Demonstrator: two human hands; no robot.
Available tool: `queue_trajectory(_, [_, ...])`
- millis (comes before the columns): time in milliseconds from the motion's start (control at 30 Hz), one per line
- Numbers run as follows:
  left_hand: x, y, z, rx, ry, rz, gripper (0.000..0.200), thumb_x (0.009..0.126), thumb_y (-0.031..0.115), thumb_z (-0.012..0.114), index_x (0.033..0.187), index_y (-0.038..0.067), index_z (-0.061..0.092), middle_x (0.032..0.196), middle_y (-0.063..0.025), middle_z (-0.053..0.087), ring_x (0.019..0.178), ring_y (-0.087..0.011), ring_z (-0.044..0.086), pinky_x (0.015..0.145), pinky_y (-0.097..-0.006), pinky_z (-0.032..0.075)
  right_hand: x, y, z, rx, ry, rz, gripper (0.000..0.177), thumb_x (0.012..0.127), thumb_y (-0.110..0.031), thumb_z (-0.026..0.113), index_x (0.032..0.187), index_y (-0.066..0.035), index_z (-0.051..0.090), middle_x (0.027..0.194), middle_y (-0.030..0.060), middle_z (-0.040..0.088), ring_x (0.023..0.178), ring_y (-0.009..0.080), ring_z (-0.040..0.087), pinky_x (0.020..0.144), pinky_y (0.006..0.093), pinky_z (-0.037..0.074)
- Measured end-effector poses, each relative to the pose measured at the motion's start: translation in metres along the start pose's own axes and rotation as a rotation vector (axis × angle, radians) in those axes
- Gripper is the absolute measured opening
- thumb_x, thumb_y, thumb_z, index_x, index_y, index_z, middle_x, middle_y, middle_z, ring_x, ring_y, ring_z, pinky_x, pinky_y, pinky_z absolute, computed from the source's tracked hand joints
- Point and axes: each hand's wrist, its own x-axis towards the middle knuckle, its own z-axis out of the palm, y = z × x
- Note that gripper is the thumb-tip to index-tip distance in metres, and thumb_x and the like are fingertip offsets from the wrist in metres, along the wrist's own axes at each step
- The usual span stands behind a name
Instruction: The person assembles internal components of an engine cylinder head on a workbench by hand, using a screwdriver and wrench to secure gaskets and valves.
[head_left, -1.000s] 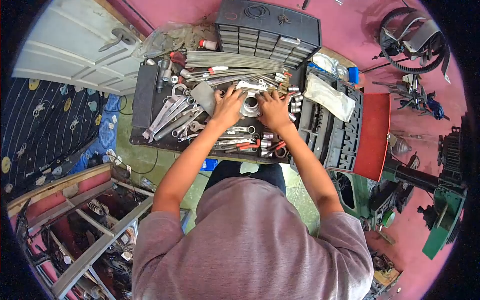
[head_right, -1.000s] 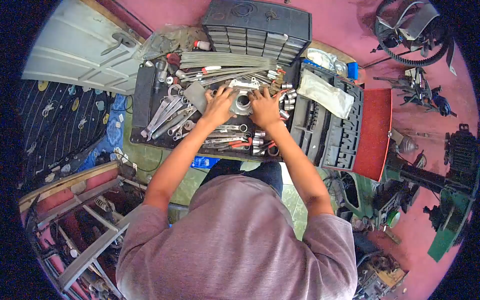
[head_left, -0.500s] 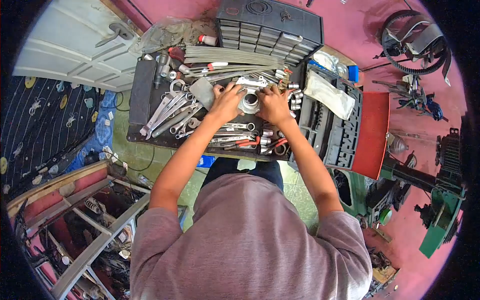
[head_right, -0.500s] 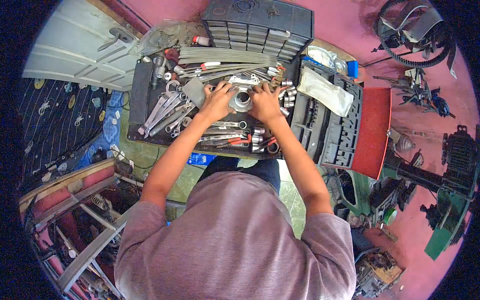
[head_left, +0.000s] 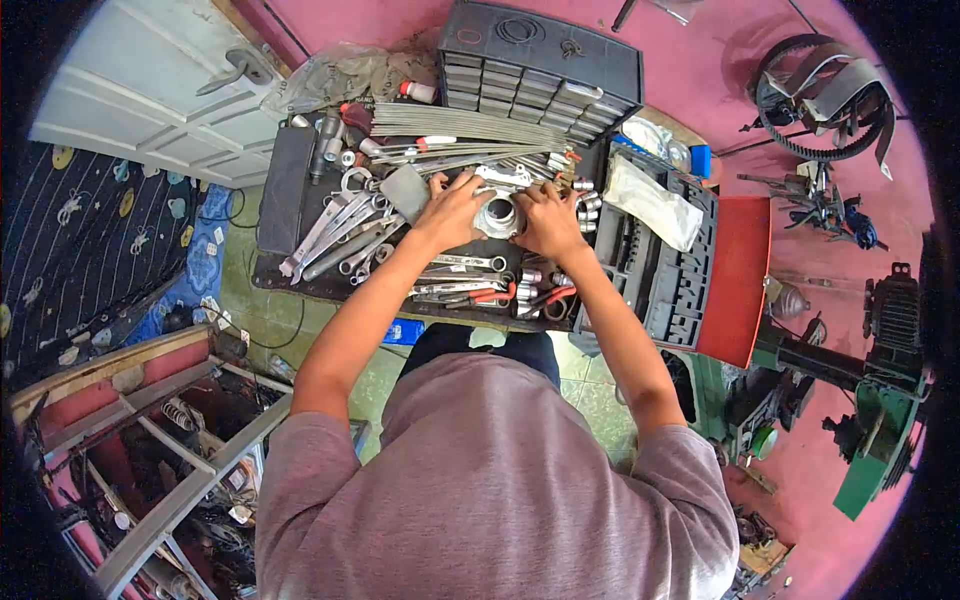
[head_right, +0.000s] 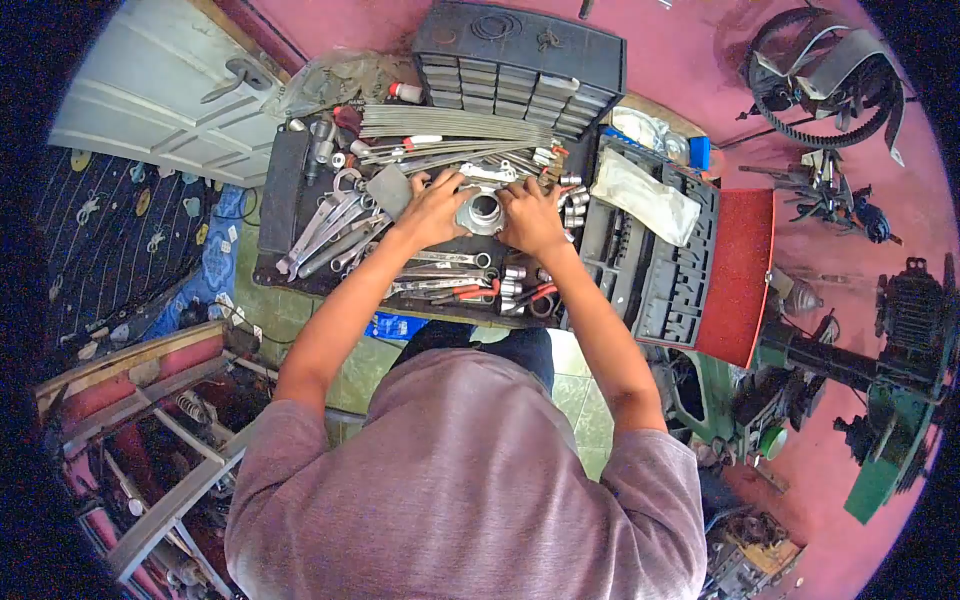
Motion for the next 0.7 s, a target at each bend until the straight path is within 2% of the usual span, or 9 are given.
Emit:
queue_trajectory(100, [0.002,-0.001,-0.002,0.040,0.020,0.039,0.078,0.061,0.036,0.091,0.132,0.014,0.066,0.138,-0.0065,0.052,0.137,-0.0244,0.043,0.102,-0.0586,0.030,-0.001,0.004,-0.001,-0.044,-0.030,-0.004,0.080,0.060,-0.045,0.090,0.131,-0.018,0.064,0.127,0.0015,0.063,0.126,0.0271,0.053,0.098,0.0659,0.039])
queue_trajectory(167, [0.003,0.000,-0.006,0.033,0.015,0.042,0.076,0.062,0.036,0.090,0.131,0.013,0.066,0.140,-0.0068,0.051,0.138,-0.0246,0.043,0.103,-0.0602,0.029,-0.002,0.005,-0.002,0.022,0.001,-0.021,0.072,0.063,-0.040,0.089,0.127,-0.015,0.066,0.126,0.0014,0.063,0.128,0.0278,0.052,0.098,0.0692,0.038])
queue_trajectory(233, [0.005,0.004,-0.012,0.027,0.027,0.055,0.078,0.061,0.036,0.091,0.130,0.012,0.066,0.135,-0.0073,0.053,0.136,-0.0238,0.043,0.102,-0.0608,0.030,-0.001,0.006,-0.005,0.013,0.008,-0.004,0.073,0.062,-0.039,0.090,0.127,-0.015,0.066,0.125,0.0018,0.064,0.126,0.0279,0.053,0.099,0.0694,0.038])
queue_trajectory(367, [0.015,0.007,-0.021,0.062,0.033,0.055,0.077,0.062,0.037,0.090,0.131,0.012,0.066,0.137,-0.0072,0.052,0.137,-0.0247,0.042,0.103,-0.0625,0.030,-0.001,0.013,-0.015,-0.012,0.023,-0.009,0.079,0.060,-0.038,0.091,0.131,-0.017,0.064,0.123,0.0021,0.064,0.126,0.0280,0.054,0.099,0.0693,0.037])
queue_trajectory(500, [0.027,0.011,-0.039,0.121,0.059,0.105,0.081,0.062,0.038,0.090,0.134,0.013,0.063,0.137,-0.0076,0.051,0.138,-0.0253,0.041,0.105,-0.0638,0.030,0.001,0.019,-0.034,0.006,0.073,-0.009,0.081,0.060,-0.038,0.090,0.133,-0.017,0.063,0.124,0.0015,0.064,0.125,0.0273,0.053,0.099,0.0682,0.037])
queue_trajectory(533, [0.030,0.013,-0.047,0.142,0.002,0.090,0.084,0.066,0.040,0.088,0.141,0.016,0.059,0.143,-0.0082,0.049,0.141,-0.0260,0.040,0.106,-0.0631,0.029,0.000,0.020,-0.042,0.001,0.077,-0.006,0.081,0.060,-0.038,0.090,0.133,-0.017,0.063,0.126,0.0017,0.063,0.126,0.0273,0.053,0.100,0.0677,0.037])
queue_trajectory(567, [0.033,0.017,-0.054,0.135,-0.017,0.079,0.084,0.066,0.040,0.088,0.141,0.016,0.059,0.143,-0.0087,0.048,0.143,-0.0267,0.038,0.106,-0.0633,0.029,-0.001,0.020,-0.050,-0.004,0.081,-0.002,0.081,0.060,-0.038,0.091,0.134,-0.017,0.063,0.127,0.0019,0.062,0.126,0.0273,0.053,0.100,0.0672,0.037])
queue_trajectory(700, [0.049,0.027,-0.079,0.177,0.103,0.130,0.081,0.066,0.041,0.087,0.138,0.016,0.060,0.143,-0.0079,0.048,0.143,-0.0283,0.038,0.104,-0.0646,0.029,-0.002,0.030,-0.081,-0.014,0.202,-0.028,0.083,0.063,-0.038,0.090,0.137,-0.017,0.059,0.132,0.0021,0.060,0.125,0.0276,0.052,0.101,0.0653,0.037])
